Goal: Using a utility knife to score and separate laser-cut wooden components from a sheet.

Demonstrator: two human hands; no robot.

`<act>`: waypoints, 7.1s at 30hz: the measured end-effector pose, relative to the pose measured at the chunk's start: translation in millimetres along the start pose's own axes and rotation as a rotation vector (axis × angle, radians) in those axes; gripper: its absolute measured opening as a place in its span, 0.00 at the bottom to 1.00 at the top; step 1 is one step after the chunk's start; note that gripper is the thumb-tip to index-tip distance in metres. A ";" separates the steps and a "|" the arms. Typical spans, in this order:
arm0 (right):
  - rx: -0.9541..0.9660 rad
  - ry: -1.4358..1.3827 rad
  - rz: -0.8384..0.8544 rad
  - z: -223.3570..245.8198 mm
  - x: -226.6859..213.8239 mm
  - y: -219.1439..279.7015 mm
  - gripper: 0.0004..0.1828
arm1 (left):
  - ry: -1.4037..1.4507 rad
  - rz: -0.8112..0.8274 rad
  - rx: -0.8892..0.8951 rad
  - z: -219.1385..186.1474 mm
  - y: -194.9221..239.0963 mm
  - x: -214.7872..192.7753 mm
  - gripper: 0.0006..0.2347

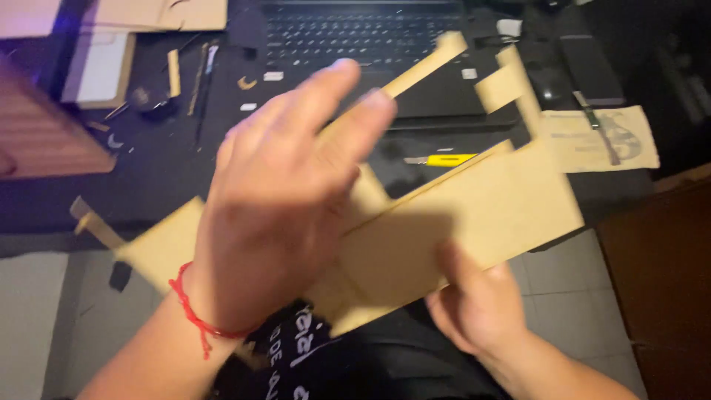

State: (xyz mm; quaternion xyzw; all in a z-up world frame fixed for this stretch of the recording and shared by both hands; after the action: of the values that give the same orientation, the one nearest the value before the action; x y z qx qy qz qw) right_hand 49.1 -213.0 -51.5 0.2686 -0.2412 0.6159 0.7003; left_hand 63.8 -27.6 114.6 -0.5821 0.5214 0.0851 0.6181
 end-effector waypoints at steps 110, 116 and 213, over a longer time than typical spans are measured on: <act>0.440 1.508 0.246 39.9 -52.5 -145.7 0.02 | 0.146 0.198 0.287 94.7 85.7 110.0 0.12; -0.101 2.086 0.618 49.8 -2.4 -136.4 0.16 | 0.242 0.254 0.225 101.1 85.6 127.1 0.22; -0.155 2.467 1.499 -31.9 52.6 -160.3 0.35 | 0.200 0.212 0.108 112.0 87.5 149.7 0.15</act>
State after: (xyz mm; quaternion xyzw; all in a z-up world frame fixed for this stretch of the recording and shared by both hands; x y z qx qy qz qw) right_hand 215.0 -168.5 -52.7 -0.6493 0.3916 0.6519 -0.0109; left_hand 128.8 14.8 -76.8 -0.4953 0.6427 0.0632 0.5810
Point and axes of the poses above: each hand's wrist, its own y-axis away from the middle knuckle, its own x-axis out of the palm, z = x × y, the point moved 7 cm from there along -y, towards the middle knuckle, and after that the axes turned 6 degrees about -x, right-handed, at the moved point
